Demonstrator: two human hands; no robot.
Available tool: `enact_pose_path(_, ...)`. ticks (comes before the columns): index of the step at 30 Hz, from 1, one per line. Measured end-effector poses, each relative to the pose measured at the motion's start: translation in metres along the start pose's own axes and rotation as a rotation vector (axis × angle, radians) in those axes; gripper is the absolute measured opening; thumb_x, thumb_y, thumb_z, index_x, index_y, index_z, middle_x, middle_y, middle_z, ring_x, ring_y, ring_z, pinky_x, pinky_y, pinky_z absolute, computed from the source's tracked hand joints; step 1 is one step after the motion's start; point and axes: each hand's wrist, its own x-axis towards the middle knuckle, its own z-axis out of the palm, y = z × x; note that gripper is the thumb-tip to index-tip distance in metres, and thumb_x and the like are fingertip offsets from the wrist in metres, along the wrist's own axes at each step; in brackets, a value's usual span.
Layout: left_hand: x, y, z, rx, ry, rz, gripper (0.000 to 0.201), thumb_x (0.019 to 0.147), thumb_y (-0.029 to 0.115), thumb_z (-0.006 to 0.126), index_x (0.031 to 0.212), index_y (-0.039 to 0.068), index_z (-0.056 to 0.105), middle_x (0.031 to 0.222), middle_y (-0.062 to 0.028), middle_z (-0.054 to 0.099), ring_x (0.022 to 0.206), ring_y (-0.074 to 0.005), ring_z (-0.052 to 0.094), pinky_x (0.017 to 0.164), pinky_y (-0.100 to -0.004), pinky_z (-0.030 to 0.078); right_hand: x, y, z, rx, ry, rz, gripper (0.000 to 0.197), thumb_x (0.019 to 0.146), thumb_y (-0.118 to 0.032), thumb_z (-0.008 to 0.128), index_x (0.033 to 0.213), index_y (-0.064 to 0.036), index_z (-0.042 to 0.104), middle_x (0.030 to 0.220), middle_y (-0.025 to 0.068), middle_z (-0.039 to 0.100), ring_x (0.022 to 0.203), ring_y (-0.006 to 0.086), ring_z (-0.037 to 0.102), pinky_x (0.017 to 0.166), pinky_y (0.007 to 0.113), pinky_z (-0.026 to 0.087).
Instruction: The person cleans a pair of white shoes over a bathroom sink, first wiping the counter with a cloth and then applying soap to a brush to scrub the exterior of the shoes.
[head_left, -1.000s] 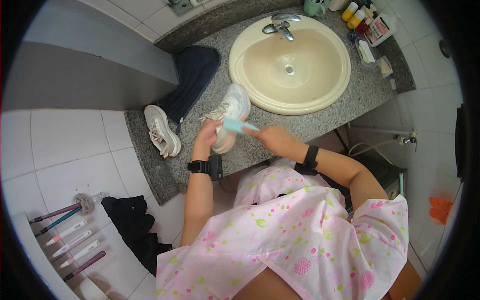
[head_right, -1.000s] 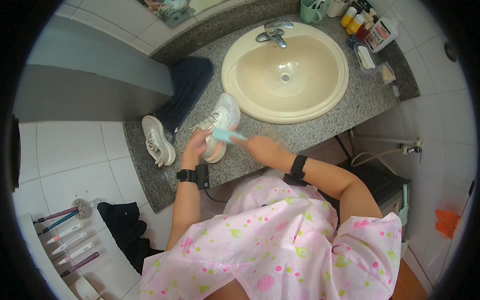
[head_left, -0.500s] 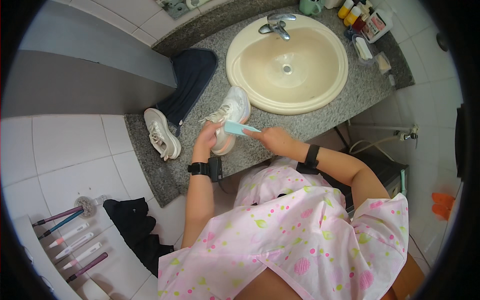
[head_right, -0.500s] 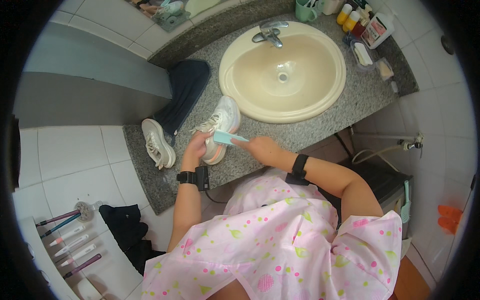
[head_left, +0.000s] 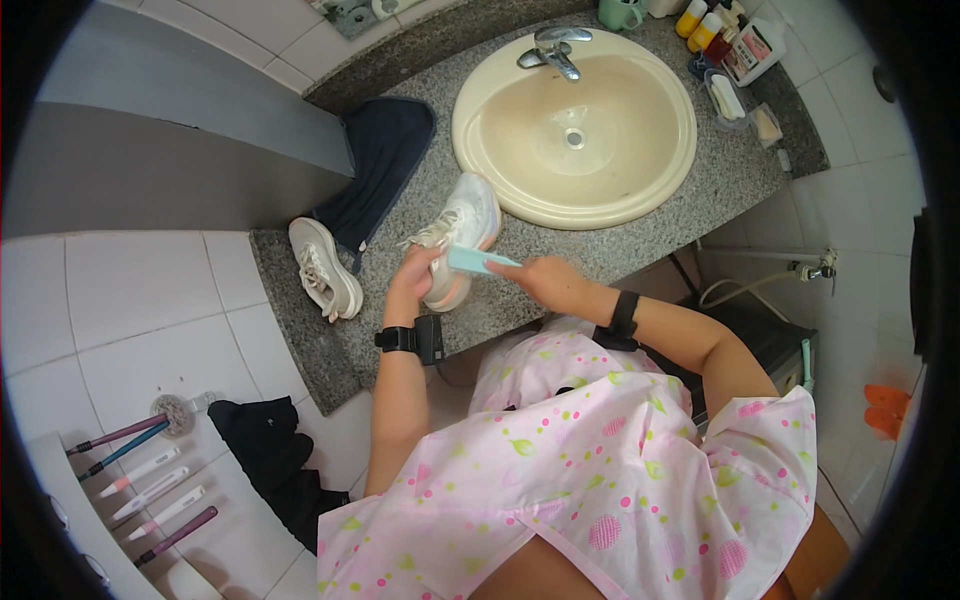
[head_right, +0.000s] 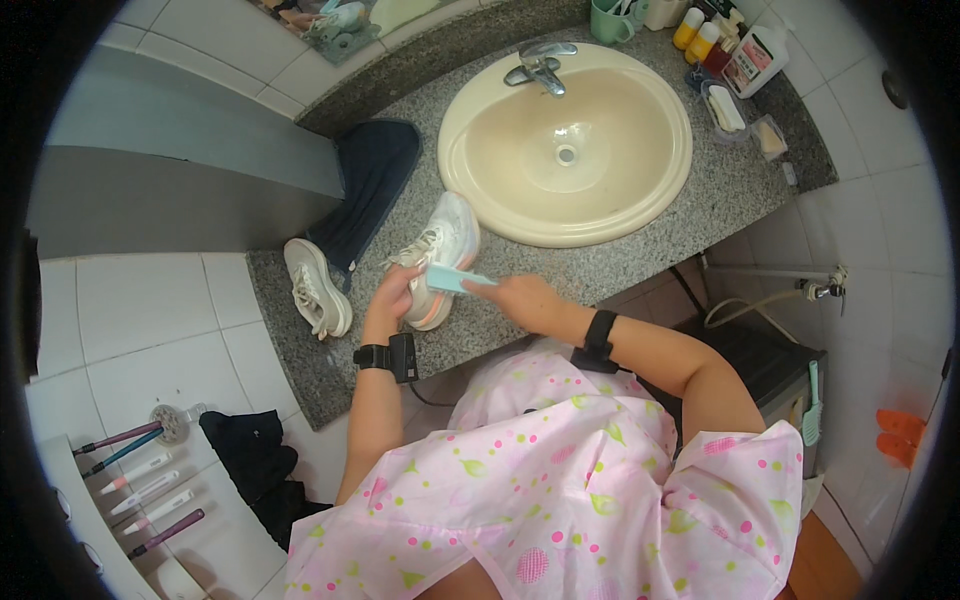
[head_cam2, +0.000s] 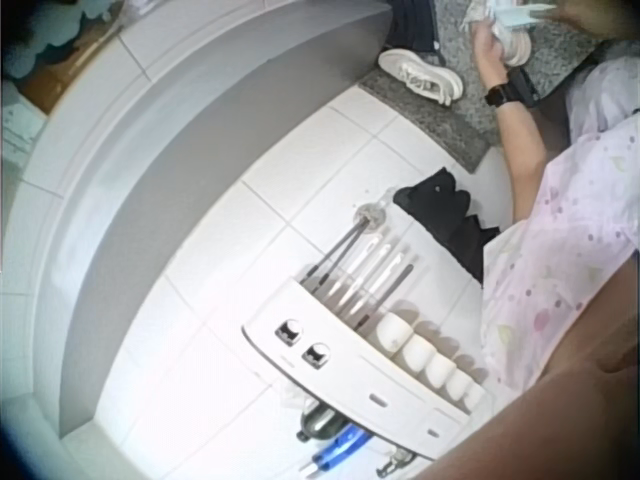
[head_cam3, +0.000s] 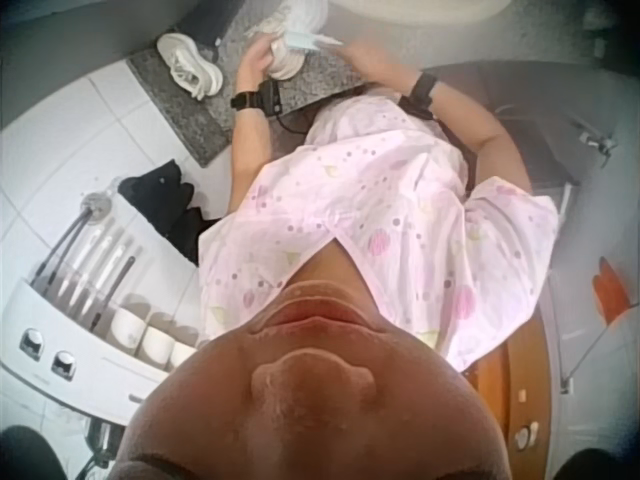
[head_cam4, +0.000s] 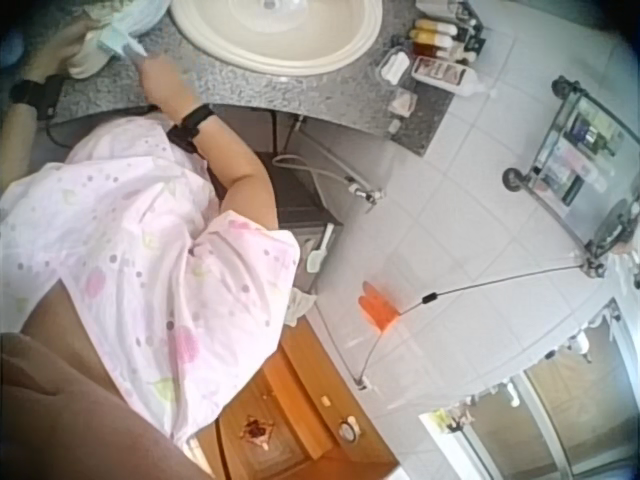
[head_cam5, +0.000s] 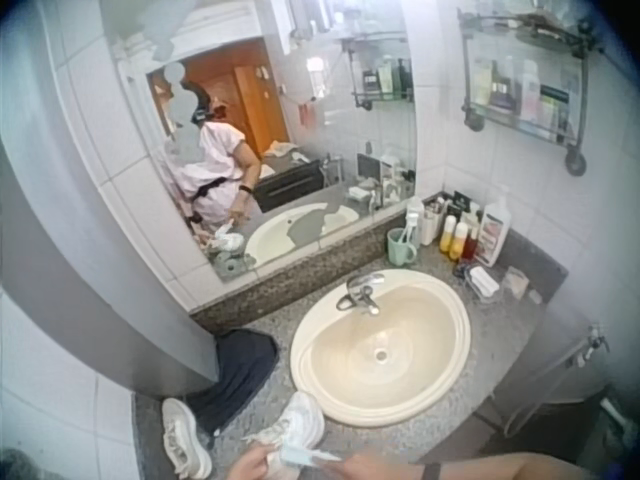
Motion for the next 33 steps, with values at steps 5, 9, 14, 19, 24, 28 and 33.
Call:
enact_pose_path(5,0.002,0.0,0.003,0.005,0.025,0.027,0.042,0.086,-0.001,0.057,0.126,-0.005,0.048,0.123,-0.0151,0.057,0.109,-0.0251,0.058,0.094,-0.0356,0.048,0.005,0.01,0.002,-0.063,0.069,0.006,0.058,0.085,-0.007,0.049,0.139,-0.0273,0.042,0.071,0.0175,0.06,0.064,0.033,0.063,0.056,0.047,0.048)
enact_pose_path(9,0.004,0.001,-0.004,-0.017,0.015,-0.003,0.042,0.086,-0.002,0.056,0.127,-0.005,0.048,0.124,-0.0151,0.057,0.109,-0.0245,0.058,0.094,-0.0358,0.048,0.006,0.01,0.007,-0.035,0.068,0.012,0.058,0.083,-0.006,0.051,0.136,-0.0269,0.047,0.07,0.0162,0.061,0.062,0.0321,0.062,0.055,0.046,0.048)
enact_pose_path(14,0.005,0.005,-0.001,0.017,-0.01,-0.028,0.043,0.087,-0.002,0.055,0.128,-0.006,0.046,0.126,-0.0153,0.055,0.112,-0.0244,0.057,0.096,-0.0356,0.047,-0.001,0.002,0.013,-0.019,0.042,-0.159,0.059,0.084,-0.007,0.053,0.139,-0.0248,0.044,0.065,0.0136,0.058,0.053,0.0304,0.058,0.051,0.044,0.046)
enact_pose_path(19,0.008,0.004,-0.002,0.002,-0.038,-0.012,0.043,0.086,-0.003,0.053,0.129,-0.006,0.046,0.127,-0.0144,0.054,0.113,-0.0244,0.055,0.098,-0.0353,0.045,0.013,0.013,0.001,0.006,0.157,-0.028,0.062,0.083,-0.005,0.052,0.141,-0.0248,0.041,0.065,0.0149,0.056,0.057,0.0307,0.059,0.053,0.045,0.046)
enact_pose_path(24,0.007,0.001,-0.008,-0.051,-0.001,-0.001,0.043,0.086,-0.004,0.053,0.128,-0.005,0.047,0.126,-0.0139,0.055,0.112,-0.0242,0.056,0.099,-0.0355,0.045,0.014,0.019,-0.003,-0.068,0.079,0.005,0.071,0.076,0.001,0.053,0.142,-0.0238,0.04,0.065,0.0145,0.055,0.059,0.0313,0.059,0.055,0.044,0.046)
enact_pose_path(28,0.01,0.004,-0.006,0.007,0.002,-0.042,0.043,0.085,-0.004,0.054,0.128,-0.005,0.047,0.125,-0.0141,0.055,0.112,-0.0245,0.056,0.099,-0.0354,0.045,0.006,-0.002,-0.002,-0.104,0.034,-0.082,0.066,0.078,-0.001,0.053,0.14,-0.0214,0.041,0.065,0.0136,0.056,0.06,0.0309,0.06,0.053,0.044,0.046)
enact_pose_path(33,0.008,0.003,-0.007,-0.045,-0.023,0.031,0.041,0.086,-0.001,0.057,0.126,-0.008,0.048,0.124,-0.0153,0.057,0.11,-0.0248,0.058,0.098,-0.0367,0.045,0.016,0.012,-0.005,0.008,0.179,0.059,0.062,0.081,-0.003,0.051,0.139,-0.0249,0.044,0.066,0.0145,0.057,0.057,0.0321,0.059,0.052,0.046,0.046)
